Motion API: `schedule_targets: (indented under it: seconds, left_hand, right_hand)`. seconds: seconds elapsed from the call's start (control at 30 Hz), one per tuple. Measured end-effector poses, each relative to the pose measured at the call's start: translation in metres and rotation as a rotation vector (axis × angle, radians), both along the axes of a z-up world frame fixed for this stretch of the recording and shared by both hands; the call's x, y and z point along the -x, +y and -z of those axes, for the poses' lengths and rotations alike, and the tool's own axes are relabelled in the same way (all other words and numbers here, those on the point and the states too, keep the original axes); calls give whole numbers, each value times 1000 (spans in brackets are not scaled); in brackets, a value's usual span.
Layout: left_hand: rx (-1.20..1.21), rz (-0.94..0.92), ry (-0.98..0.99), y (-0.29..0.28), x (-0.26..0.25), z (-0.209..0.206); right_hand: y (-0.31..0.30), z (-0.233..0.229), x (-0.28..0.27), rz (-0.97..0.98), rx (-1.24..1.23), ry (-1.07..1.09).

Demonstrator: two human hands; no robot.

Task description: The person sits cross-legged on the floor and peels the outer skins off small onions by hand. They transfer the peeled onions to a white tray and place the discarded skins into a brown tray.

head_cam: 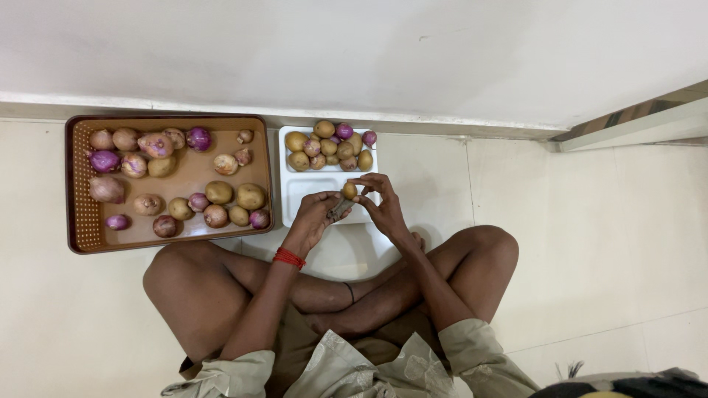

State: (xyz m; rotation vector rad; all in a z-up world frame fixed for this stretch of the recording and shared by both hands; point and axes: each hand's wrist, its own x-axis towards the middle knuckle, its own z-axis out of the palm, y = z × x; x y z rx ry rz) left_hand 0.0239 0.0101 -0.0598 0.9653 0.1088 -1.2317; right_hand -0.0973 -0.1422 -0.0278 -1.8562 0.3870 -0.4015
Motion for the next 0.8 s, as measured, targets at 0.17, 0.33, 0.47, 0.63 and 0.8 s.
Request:
schedule_targets:
  seconds: [0.17,0.33,0.47,0.63,0.8]
  left_hand:
    - [-21,23,-63,5,-9,-7]
    - [6,8,-88,10,-13,-14]
    - [16,-14,-84,13,-23,-20]
    - [40,-88,-58,15,-34,-38]
    - [-64,-108,-172,22,-55,-62]
  right_hand:
    - [-1,-4,1,17,26,8]
    - [-1,-2,2,0,67,14]
    - [-2,3,4,-22,54,47]
    - [0,15,4,-8,-11,80]
    - [-8,16,3,161,-162,113]
